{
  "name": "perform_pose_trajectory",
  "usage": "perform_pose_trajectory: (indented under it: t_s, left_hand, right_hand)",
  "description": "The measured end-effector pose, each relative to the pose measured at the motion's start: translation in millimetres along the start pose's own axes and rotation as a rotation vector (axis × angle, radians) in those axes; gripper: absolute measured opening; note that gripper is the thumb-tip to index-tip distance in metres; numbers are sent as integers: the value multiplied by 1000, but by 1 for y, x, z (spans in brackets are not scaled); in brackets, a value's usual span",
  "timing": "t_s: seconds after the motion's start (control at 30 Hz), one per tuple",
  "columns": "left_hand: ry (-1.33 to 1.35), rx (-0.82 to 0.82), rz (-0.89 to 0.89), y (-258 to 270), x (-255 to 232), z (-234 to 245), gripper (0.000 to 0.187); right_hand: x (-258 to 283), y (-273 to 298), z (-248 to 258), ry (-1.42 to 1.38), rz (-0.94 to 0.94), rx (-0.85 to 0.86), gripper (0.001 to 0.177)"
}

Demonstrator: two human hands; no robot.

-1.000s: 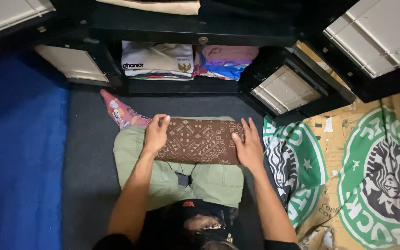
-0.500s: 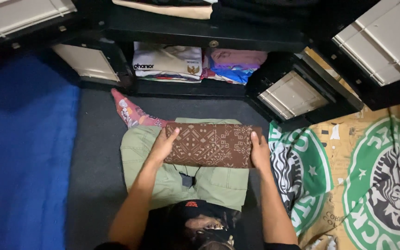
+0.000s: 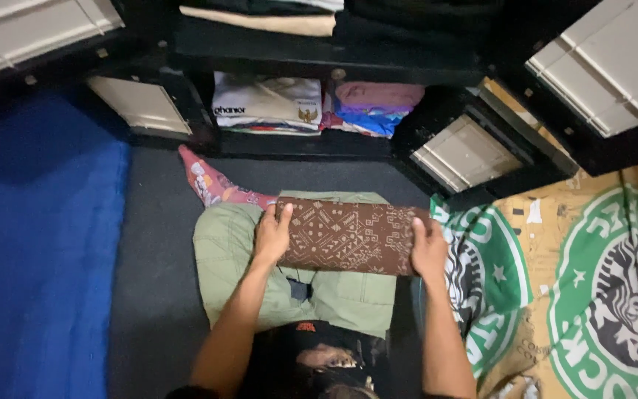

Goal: Folding a brown patterned cloth and then meticulously organizing and aligning stacks of folded t-shirts inside a black locker.

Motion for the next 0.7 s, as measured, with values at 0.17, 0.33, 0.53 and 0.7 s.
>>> perform_pose_trajectory:
  t_s: [0.17,0.33,0.53,0.7]
  left_hand:
    - [-36,-33,32,-16,30,-16,79]
    - [-19,-48,22,-3,7,-5,76]
    - [73,-31,24,33,-38,-3,78]
    - [30,110,-33,6,-37,-66,82]
  right_hand:
    - [-31,-7,-26,-14,-39,76,53]
    - [-26,-9,-29,-92,-47,64,46]
    - [-21,-10,30,-21,-25,-39,42]
    - [-73,-24,42,-13,-33,-99,51]
Point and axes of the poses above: each hand's wrist, its own y-axis away from the middle knuckle, its own z-axis out of the back of the hand, x = y × z, the point moved 10 cm from there along -y, towards the middle knuckle, and after that the axes turned 4 degrees about z, right-handed, at the moved point
